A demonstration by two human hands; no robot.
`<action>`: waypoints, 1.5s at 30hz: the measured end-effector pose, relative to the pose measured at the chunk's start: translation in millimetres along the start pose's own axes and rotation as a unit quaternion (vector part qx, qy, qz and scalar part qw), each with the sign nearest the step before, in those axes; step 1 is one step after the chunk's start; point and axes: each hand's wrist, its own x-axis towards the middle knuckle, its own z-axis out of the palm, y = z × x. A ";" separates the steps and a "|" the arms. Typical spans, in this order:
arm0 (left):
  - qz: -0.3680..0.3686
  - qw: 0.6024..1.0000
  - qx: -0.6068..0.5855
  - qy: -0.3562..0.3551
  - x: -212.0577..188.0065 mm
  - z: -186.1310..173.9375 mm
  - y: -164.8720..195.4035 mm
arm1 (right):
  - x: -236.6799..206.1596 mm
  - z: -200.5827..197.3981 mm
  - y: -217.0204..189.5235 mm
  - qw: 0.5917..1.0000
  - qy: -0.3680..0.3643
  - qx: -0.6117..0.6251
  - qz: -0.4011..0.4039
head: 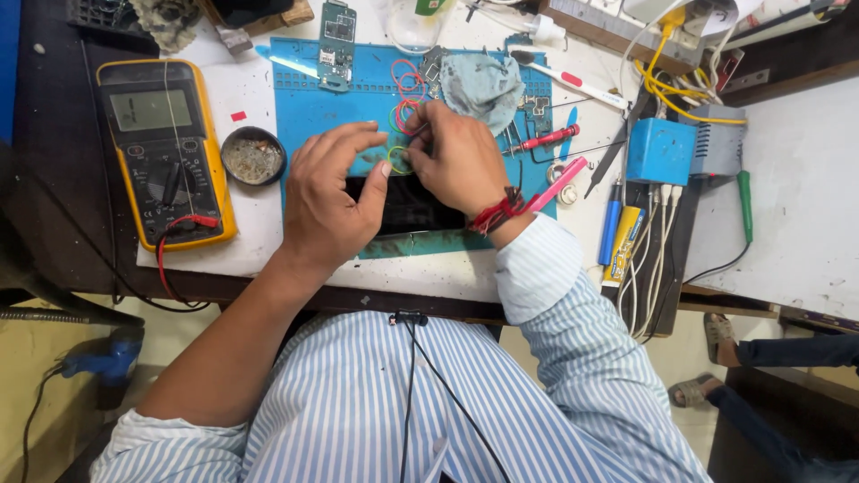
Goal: The person reassembles a disassembled smartphone by aligning and snapping the back cover onto the chassis. After closing the device, they wipe the screen and back with a cloth, then power on the phone to confirm the display functions.
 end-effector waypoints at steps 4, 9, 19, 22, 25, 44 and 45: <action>-0.125 0.967 -0.224 0.012 2.3 5.5 -5.3 | -4.9 -11.1 -9.0 0.991 0.019 0.134 -0.015; -0.209 0.814 -0.530 -0.112 6.2 19.9 -7.3 | -35.3 -41.2 -31.5 0.973 0.025 0.215 -0.080; -0.317 0.646 -0.673 -0.172 -1.6 14.2 -12.4 | -104.8 -70.1 -53.0 0.882 0.032 0.457 -0.108; -0.457 0.682 -0.520 -0.237 -9.6 43.7 10.4 | -129.9 -63.7 -55.7 0.842 0.208 0.448 -0.218; -0.426 0.586 -0.598 -0.344 -27.5 60.0 33.6 | -135.0 -47.5 -43.5 0.909 0.254 0.324 -0.071; 0.251 0.940 0.067 -0.219 -6.1 22.5 9.6 | -108.2 -33.8 1.8 0.972 0.014 0.223 0.076; 0.261 0.939 0.070 -0.211 -6.3 19.7 11.7 | -102.7 -34.8 4.2 0.967 -0.028 0.234 0.093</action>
